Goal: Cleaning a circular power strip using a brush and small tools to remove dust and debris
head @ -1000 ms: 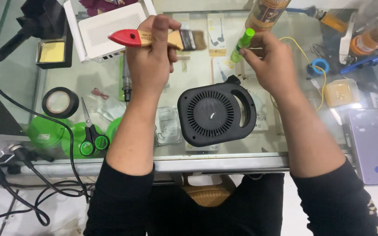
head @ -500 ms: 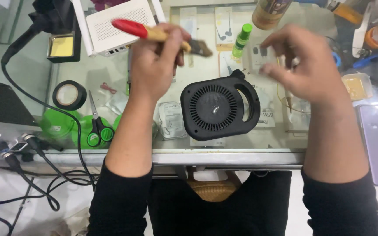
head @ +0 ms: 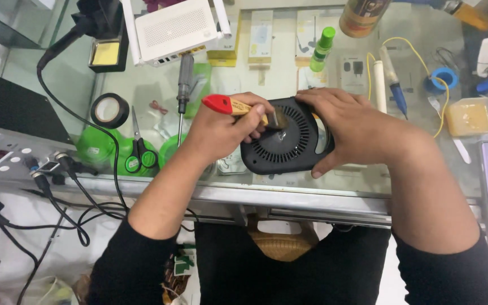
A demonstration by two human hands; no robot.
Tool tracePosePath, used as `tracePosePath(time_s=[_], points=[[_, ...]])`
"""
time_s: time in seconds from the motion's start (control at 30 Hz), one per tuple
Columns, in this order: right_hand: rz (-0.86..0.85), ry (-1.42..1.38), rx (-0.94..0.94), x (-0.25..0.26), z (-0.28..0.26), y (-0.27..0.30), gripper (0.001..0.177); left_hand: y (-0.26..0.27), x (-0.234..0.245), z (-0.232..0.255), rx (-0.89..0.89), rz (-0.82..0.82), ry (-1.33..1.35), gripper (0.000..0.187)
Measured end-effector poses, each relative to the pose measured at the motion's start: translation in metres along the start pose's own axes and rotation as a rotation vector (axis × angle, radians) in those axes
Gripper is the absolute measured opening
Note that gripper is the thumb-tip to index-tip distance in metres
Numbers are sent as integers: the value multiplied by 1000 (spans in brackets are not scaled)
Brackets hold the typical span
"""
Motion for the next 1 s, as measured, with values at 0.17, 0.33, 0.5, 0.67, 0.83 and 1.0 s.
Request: tracePosePath(time_s=[0.17,0.33,0.5,0.67,0.83,1.0], points=[[53,-68,68,-6,5,-2,142,-6,5,-3,368,-11,237,21],[-3,-102,-20,-1,-2,-1,144,-9,3,0,333,-243,194,22],[-17,-47,22,-4,3,-9,145,-13,-6,12,333,-262,213,25],[-51,-54,-52,-6,6,-10,167,-29,-2,9,330,-92,165,20],[35,-58,41,-13,12,-12,157,-33,-19,19,326,-407,240,20],[-6,-44,17,-7,6,-10,153,-37,-21,19,246,-345,102,23]])
Point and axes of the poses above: each hand's wrist, its own y-axis away from the middle knuckle, its own x-axis out of the back of the hand, z = x × y, the point moved 2 cm from there along -y, towards the middle knuckle, and after that the axes turned 2 degrees about -y, right-handed, at the moved point
